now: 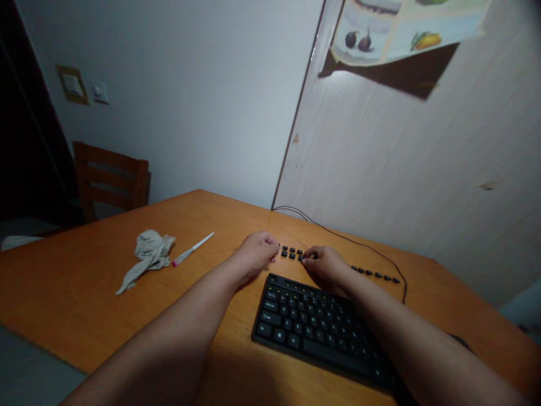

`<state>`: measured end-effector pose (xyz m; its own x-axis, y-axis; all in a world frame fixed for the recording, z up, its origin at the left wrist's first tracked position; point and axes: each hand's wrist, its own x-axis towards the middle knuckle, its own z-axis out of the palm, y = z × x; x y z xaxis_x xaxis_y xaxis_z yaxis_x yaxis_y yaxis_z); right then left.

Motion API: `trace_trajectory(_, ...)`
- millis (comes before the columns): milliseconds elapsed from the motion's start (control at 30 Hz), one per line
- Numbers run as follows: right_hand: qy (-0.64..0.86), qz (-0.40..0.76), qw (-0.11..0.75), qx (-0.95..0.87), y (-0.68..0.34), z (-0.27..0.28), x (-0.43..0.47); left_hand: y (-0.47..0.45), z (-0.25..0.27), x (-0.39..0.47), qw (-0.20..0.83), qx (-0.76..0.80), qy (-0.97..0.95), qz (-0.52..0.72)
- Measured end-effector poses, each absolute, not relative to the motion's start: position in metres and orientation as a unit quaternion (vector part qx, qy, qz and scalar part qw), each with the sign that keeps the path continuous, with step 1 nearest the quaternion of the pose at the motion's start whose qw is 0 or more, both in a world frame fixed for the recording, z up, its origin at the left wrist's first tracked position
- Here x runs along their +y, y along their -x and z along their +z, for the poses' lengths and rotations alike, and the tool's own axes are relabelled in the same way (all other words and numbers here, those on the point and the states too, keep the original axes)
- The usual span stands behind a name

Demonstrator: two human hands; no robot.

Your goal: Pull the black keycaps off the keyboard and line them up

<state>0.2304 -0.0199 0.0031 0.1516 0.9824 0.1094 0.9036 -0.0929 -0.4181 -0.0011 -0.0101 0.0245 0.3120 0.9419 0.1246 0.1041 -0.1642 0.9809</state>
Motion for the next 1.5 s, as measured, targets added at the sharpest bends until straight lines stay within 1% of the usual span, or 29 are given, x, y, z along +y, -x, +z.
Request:
trace_trajectory(333, 0.714, 0.077, 0.166, -0.676, -0.214, 0.020, -0.014, 0.001, 0.024, -0.010, 0.506, 0.408, -0.633, 0.420)
trace_trajectory(733, 0.711, 0.054, 0.120, -0.691, -0.202, 0.021, -0.009, 0.001, 0.025, -0.010, 0.502, 0.409, -0.639, 0.415)
trace_trajectory(1000, 0.714, 0.039, 0.105, -0.691, -0.201, 0.021, -0.012, 0.001, 0.024, -0.009, 0.485, 0.413, -0.650, 0.414)
trace_trajectory(1500, 0.720, 0.023, 0.095, -0.687, -0.197, 0.027, -0.014, -0.001, 0.027, -0.012, 0.509, 0.426, -0.628, 0.406)
